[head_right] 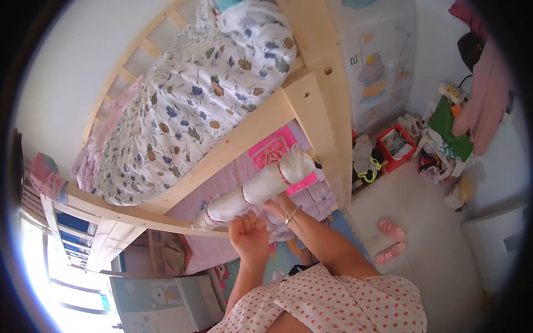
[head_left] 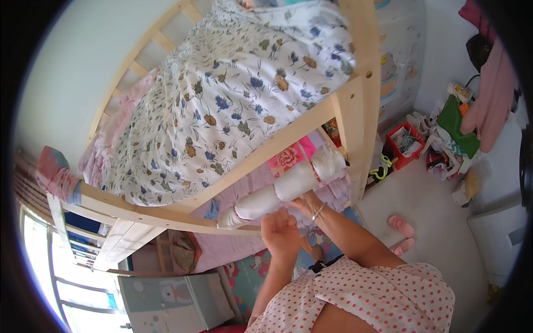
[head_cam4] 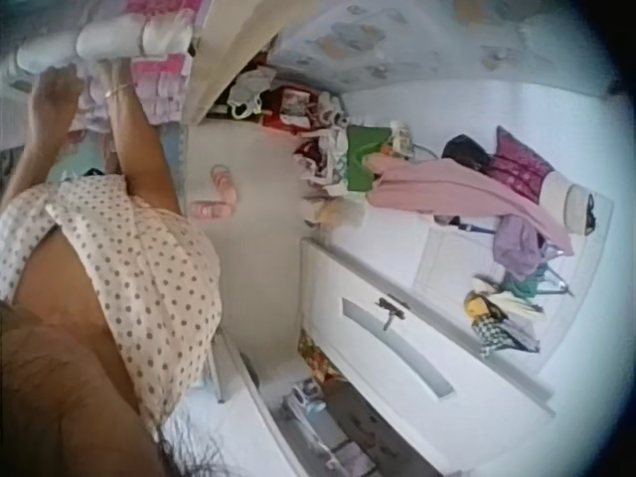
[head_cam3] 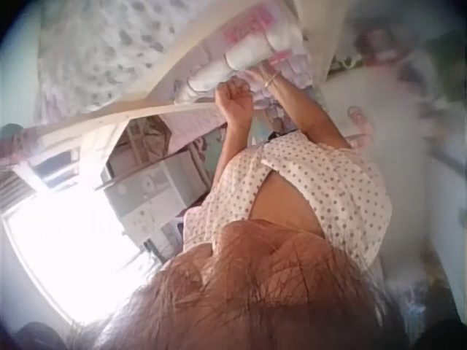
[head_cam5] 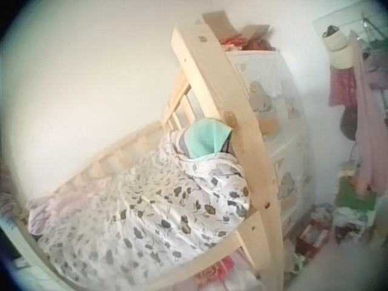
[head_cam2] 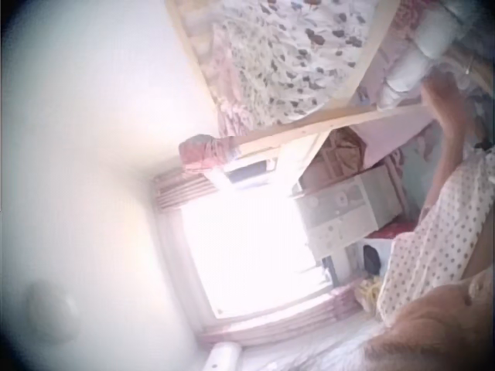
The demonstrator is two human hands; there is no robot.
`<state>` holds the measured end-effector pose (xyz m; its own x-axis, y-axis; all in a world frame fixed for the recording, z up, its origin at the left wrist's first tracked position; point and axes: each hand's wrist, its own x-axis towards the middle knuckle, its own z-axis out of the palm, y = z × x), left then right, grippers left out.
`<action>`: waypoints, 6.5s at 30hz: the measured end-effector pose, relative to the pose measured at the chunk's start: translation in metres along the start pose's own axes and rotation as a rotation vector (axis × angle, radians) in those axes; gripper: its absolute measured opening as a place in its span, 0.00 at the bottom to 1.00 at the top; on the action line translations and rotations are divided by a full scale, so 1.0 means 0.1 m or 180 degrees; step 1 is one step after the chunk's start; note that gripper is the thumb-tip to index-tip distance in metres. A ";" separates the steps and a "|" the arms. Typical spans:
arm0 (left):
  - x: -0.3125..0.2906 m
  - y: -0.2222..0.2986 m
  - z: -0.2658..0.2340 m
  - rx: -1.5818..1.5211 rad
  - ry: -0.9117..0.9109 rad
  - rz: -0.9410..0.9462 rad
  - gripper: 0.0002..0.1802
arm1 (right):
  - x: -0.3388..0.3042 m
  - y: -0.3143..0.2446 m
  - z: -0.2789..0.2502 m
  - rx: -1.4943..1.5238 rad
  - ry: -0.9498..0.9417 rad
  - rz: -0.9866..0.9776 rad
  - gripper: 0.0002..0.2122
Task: The person ties a white bedsheet to the wooden frame of a bunk bed using a pink string. They wrap the string around the sheet and frame, tie knots, and use scissors to cut the excess string. The person repeats this process for multiple attachment points on the bed frame.
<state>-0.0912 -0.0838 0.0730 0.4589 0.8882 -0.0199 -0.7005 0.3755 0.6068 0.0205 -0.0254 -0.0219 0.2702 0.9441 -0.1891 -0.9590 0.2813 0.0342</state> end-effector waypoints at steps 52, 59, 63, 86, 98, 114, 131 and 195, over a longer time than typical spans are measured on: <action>-0.04 -0.23 -0.54 0.4520 -0.0476 -0.0089 0.06 | -1.23 0.02 -0.15 -0.5625 -0.0576 -0.4285 0.03; 0.09 -0.50 -0.73 0.2398 0.0147 -0.0283 0.05 | -1.41 0.02 0.00 -0.6026 -0.0705 -0.4057 0.04; 0.07 -0.38 -0.69 0.2660 0.0012 -0.0225 0.06 | -1.31 0.01 -0.03 -0.5236 -0.0810 -0.3328 0.08; 0.11 -0.38 -0.71 0.3813 -0.0470 0.0443 0.06 | -0.79 -0.60 0.22 -0.5334 -0.1478 -0.0557 0.07; 0.02 -0.25 -0.41 0.5325 -0.0639 0.1583 0.04 | -0.85 -0.63 0.26 -0.6387 -0.1545 -0.1246 0.06; -0.06 -0.18 -0.30 0.5361 0.0597 0.1249 0.07 | -1.07 -0.26 0.03 -0.5661 -0.0667 -0.2586 0.04; -0.01 -0.38 -0.19 0.1993 0.0883 -0.0130 0.04 | -1.09 -0.18 -0.05 -0.5465 -0.0429 -0.2763 0.05; 0.03 0.12 -0.01 0.4403 -0.0643 0.1428 0.10 | 0.42 -0.20 -0.23 -0.5446 -0.1179 -0.2338 0.06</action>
<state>-0.0989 -0.0769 0.0792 0.4972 0.7646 0.4101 0.2151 -0.5665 0.7955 0.0495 0.0047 -0.0528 0.3868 0.7832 0.4868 0.3577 0.3592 -0.8620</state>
